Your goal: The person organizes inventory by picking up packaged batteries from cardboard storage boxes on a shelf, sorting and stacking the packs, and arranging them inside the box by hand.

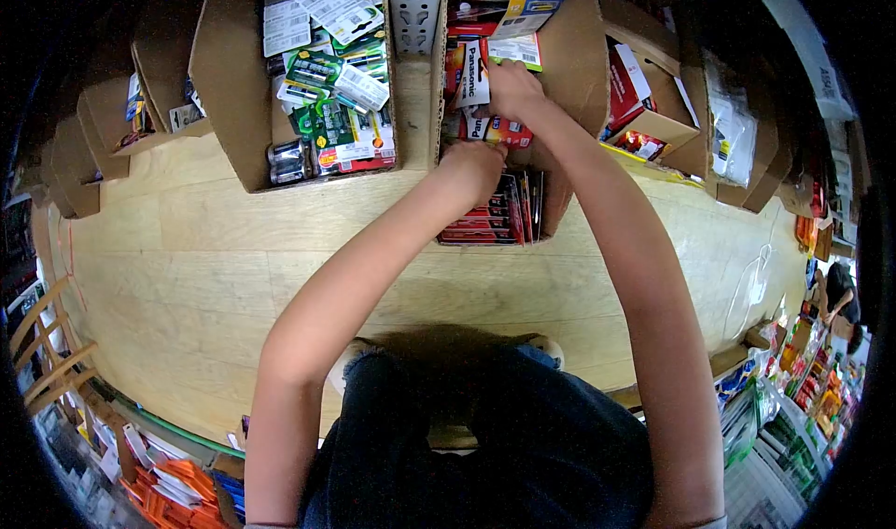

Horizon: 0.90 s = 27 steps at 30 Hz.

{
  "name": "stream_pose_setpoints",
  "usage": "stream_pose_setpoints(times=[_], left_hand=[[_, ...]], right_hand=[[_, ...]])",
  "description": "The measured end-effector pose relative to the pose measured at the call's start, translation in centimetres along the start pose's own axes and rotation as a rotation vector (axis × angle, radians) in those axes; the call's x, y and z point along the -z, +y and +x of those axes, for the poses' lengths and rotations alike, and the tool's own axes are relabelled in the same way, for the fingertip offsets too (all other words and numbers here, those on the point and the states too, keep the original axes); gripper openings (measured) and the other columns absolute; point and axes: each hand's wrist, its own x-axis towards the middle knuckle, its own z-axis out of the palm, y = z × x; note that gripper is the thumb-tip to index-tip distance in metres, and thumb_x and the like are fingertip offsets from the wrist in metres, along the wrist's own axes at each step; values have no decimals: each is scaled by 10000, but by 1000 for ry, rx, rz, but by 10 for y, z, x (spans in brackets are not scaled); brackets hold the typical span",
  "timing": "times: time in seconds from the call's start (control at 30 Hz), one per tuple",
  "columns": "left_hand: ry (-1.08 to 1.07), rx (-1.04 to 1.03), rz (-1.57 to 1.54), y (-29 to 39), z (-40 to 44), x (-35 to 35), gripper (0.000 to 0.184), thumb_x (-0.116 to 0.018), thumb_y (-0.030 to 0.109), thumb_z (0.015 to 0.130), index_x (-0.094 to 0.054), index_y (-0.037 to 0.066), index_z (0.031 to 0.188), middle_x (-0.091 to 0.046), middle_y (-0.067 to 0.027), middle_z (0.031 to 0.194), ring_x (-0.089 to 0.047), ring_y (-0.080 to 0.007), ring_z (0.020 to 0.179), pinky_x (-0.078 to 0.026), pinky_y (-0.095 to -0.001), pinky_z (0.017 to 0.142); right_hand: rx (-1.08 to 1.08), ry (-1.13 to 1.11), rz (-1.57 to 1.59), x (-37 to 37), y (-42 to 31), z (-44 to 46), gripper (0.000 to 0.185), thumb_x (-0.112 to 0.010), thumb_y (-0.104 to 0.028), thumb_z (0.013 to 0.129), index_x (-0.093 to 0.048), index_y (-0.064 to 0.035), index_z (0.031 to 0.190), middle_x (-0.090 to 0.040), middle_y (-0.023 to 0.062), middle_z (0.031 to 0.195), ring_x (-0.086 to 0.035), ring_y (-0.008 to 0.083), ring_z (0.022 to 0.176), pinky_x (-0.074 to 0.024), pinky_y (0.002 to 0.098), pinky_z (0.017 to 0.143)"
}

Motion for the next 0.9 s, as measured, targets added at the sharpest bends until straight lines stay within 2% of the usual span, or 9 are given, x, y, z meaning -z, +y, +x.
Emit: stream_pose_setpoints(times=[0.07, 0.2, 0.27, 0.3, 0.4, 0.53, 0.63, 0.8, 0.9], left_hand=[[26, -9, 2, -2, 0, -5, 219, -416, 20, 717, -465, 3, 929, -571, -202, 843, -564, -312, 798, -464, -378, 672], [164, -33, -30, 1, -9, -11, 206, -424, 24, 723, -445, 10, 927, -567, -198, 824, -567, -324, 777, -471, -388, 642], [187, -6, -44, 2, -11, -12, 207, -425, 26, 725, -439, 12, 932, -564, -197, 816, -567, -330, 773, -471, -392, 637], [182, -11, -31, 2, -10, -11, 206, -428, 29, 727, -438, 14, 932, -560, -202, 816, -566, -336, 767, -472, -395, 636], [163, 3, -18, 3, -10, -10, 213, -435, 34, 726, -434, 17, 938, -555, -207, 823, -567, -337, 754, -474, -392, 631], [224, 25, -15, 2, -9, -17, 241, -447, 41, 719, -428, 21, 958, -553, -203, 840, -573, -315, 734, -481, -367, 611], [172, 37, 38, 5, -10, -19, 263, -455, 51, 712, -430, 26, 973, -556, -192, 841, -575, -301, 732, -480, -364, 605], [285, 50, 207, 5, -6, -36, 275, -462, 67, 704, -438, 30, 975, -565, -174, 832, -576, -300, 723, -475, -375, 612], [258, 63, 185, 6, -8, -27, 289, -459, 70, 702, -442, 41, 989, -570, -161, 835, -571, -306, 736, -473, -365, 622]], right_hand=[[-35, 30, 67, 6, 0, 4, 470, -602, -171, 657, -450, -44, 1084, -467, 120, 1080, -431, 275, 1020, -400, 374, 820], [16, 122, 41, 30, 11, -3, 394, -688, -228, 559, -514, -34, 854, -529, 145, 960, -490, 292, 922, -410, 371, 781], [110, -167, 209, 43, 11, -13, 306, -687, -218, 560, -522, -60, 764, -565, 128, 839, -530, 280, 825, -421, 373, 697], [198, -96, 128, 40, 12, -16, 254, -678, -204, 569, -516, -67, 708, -568, 116, 712, -542, 279, 725, -414, 368, 623], [228, 157, 85, 38, 12, -24, 235, -667, -199, 583, -510, -55, 681, -559, 112, 669, -533, 286, 697, -413, 356, 605], [189, 200, 225, 51, 18, -32, 216, -652, -174, 598, -519, -44, 707, -544, 110, 624, -543, 261, 621, -427, 340, 571], [189, 342, 562, 43, 24, -39, 183, -630, -125, 637, -514, -7, 716, -521, 101, 566, -521, 159, 465, -423, 297, 452], [120, 477, 812, 8, 9, -60, 134, -575, -80, 737, -495, 15, 784, -566, 66, 653, -528, 74, 519, -437, 230, 418], [-16, 512, 1261, 5, -3, -68, 141, -535, -43, 770, -476, 32, 874, -576, 62, 778, -549, 72, 607, -469, 208, 452]])
